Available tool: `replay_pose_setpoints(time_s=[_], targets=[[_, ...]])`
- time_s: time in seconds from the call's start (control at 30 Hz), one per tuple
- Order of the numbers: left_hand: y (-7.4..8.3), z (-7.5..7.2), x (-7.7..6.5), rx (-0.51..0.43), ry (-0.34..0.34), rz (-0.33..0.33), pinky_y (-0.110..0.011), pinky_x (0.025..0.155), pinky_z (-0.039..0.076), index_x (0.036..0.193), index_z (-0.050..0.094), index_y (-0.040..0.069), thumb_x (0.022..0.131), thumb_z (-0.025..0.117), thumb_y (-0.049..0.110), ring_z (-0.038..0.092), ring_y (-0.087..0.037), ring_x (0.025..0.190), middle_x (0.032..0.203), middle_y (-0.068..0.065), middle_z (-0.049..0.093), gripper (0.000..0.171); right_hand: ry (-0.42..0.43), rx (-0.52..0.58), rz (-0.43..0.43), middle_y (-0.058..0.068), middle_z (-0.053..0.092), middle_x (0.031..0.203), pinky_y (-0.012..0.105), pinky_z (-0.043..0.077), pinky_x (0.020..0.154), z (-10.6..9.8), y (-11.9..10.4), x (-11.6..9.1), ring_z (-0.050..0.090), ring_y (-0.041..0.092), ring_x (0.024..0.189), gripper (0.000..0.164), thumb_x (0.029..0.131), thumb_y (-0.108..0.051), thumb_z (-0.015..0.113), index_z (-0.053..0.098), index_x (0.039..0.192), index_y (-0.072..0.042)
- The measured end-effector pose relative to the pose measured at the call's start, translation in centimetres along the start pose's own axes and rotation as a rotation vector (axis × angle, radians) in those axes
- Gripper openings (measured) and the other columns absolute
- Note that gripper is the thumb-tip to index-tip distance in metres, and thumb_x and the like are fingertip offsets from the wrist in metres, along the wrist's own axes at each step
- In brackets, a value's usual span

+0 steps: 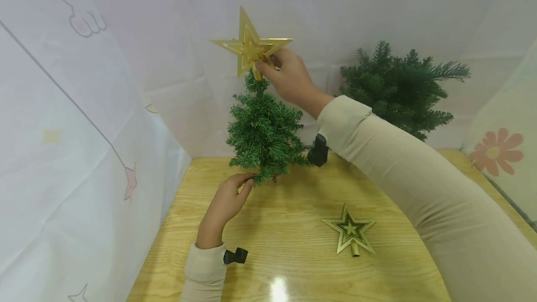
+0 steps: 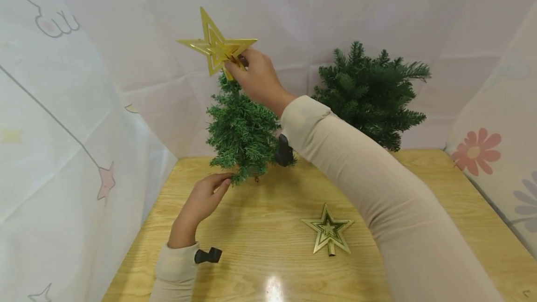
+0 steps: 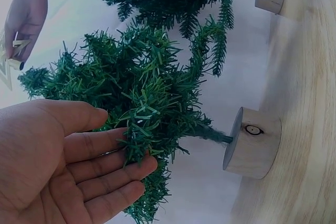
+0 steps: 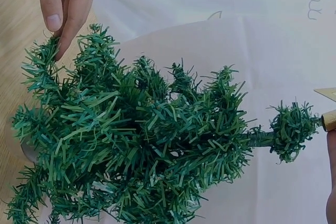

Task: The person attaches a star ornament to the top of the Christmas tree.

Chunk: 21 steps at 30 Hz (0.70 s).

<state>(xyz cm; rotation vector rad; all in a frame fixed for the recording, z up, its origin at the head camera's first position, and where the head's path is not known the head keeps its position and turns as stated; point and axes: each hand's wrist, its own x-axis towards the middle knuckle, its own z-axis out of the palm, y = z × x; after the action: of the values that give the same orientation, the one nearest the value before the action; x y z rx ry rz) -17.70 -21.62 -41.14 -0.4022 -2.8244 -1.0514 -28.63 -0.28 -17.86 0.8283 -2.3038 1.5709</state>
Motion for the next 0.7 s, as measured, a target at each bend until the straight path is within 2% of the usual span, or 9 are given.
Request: replay_pose_setpoints(time_s=[0.3,0.53,0.7], targets=[[0.2,0.0,-0.1,-0.011,-0.007,0.006,-0.052,0.101,0.044,0.138,0.056,0.012,0.104,0.05,0.031,0.051,-0.028,0.125,0.138,-0.01,0.054,0.04,0.011,0.027,-0.016,-0.002,0.055,0.135,0.024,0.042,0.103,0.3,-0.3,0.7,0.051,0.011,0.126,0.038,0.1,-0.024,0.057,0.052,0.138,-0.017],[0.4,-0.2,-0.1,-0.019,-0.01,0.015,-0.052,0.101,0.044,0.138,0.055,0.011,0.104,0.05,0.031,0.052,-0.029,0.125,0.138,-0.012,0.054,0.04,0.029,0.018,-0.077,-0.002,0.054,0.134,0.026,0.036,0.108,0.5,-0.7,1.1,0.049,0.009,0.125,0.037,0.103,-0.025,0.05,0.049,0.14,-0.019],[0.4,-0.3,-0.2,-0.018,-0.008,0.013,-0.052,0.1,0.045,0.138,0.055,0.011,0.104,0.05,0.031,0.052,-0.029,0.124,0.137,-0.013,0.054,0.04,0.029,0.029,-0.09,-0.003,0.054,0.135,0.027,0.04,0.103,0.7,-0.8,1.2,0.051,0.008,0.122,0.038,0.104,-0.025,0.049,0.048,0.141,-0.02]])
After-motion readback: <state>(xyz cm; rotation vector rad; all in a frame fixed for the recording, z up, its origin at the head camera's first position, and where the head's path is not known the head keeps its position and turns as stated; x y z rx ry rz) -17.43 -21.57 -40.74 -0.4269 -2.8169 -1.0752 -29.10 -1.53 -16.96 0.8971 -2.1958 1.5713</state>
